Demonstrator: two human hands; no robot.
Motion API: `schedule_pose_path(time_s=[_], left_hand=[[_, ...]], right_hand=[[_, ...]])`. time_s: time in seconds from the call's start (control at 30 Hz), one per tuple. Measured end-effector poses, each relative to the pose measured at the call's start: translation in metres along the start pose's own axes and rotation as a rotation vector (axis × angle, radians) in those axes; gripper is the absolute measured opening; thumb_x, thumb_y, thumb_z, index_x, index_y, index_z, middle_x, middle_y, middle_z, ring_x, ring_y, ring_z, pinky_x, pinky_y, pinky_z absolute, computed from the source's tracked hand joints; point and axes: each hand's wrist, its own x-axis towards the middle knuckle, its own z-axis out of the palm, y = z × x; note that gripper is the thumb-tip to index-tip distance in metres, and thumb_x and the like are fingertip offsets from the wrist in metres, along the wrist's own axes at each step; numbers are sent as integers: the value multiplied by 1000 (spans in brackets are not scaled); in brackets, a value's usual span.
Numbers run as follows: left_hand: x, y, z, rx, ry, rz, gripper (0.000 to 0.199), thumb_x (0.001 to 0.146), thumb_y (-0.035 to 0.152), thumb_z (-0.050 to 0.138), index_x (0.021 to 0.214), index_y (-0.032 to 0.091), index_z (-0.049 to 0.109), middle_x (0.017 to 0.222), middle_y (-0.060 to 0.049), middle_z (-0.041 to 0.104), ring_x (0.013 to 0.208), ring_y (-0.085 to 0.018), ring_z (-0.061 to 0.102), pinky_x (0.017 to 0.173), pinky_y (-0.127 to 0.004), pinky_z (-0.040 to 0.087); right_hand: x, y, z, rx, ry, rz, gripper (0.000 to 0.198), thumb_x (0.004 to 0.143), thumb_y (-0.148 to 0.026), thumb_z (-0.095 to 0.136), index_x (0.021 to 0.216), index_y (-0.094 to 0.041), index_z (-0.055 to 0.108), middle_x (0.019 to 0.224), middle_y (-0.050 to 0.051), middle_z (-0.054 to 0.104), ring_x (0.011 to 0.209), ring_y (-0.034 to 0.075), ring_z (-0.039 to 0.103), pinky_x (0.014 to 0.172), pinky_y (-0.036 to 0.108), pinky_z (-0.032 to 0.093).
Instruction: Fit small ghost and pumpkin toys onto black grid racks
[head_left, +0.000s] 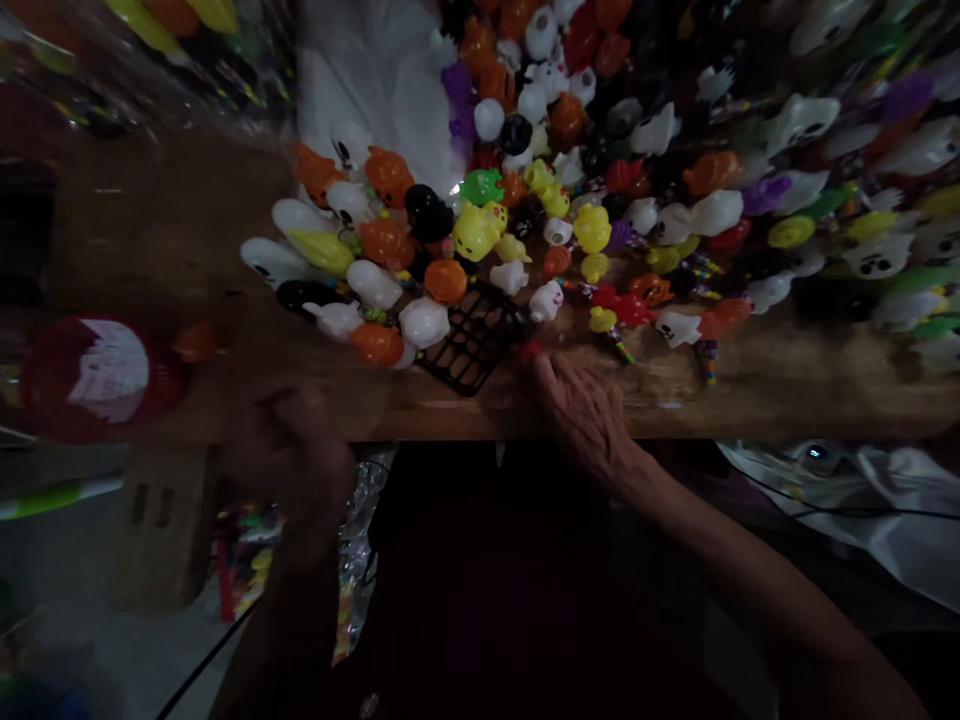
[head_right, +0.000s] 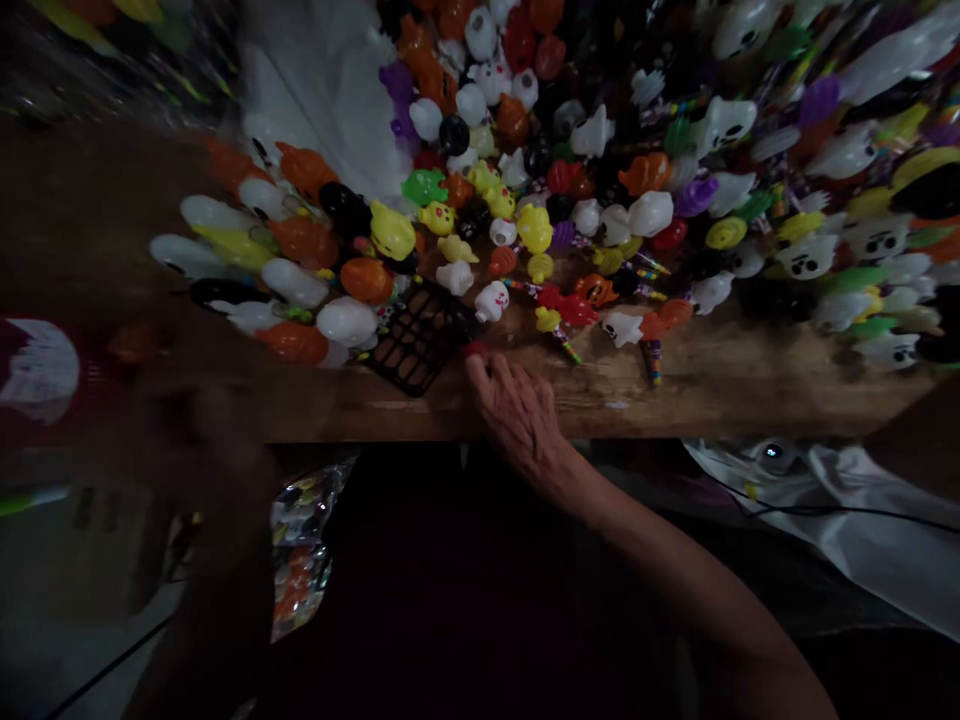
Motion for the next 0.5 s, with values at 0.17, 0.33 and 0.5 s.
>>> schedule_pose_path(time_s=[0.17,0.33,0.5], left_hand=[[-40,-30,27,29,-230,-70,27,87,43,65,97,20,73,90,-5,76,81,-21,72,78,-34,59],[-35,-33,55,-22,-350,-35,27,91,42,63,103,22,75,96,-6,77,92,-22,73,88,-35,59],[-34,-32,62,-38,-384,127,26,96,36,59,110,22,76,107,-9,75,105,-24,70,100,-39,56]], right_hand=[[14,4,5,65,35,191,31,99,-28,48,128,-18,55,101,11,71,82,21,62,64,29,38],[26,-3,1,35,63,303,25,101,-32,49,110,-16,66,110,14,67,83,21,60,62,30,35],[28,-3,3,243,218,301,23,100,-31,50,96,-17,68,92,9,67,75,18,59,67,30,42]])
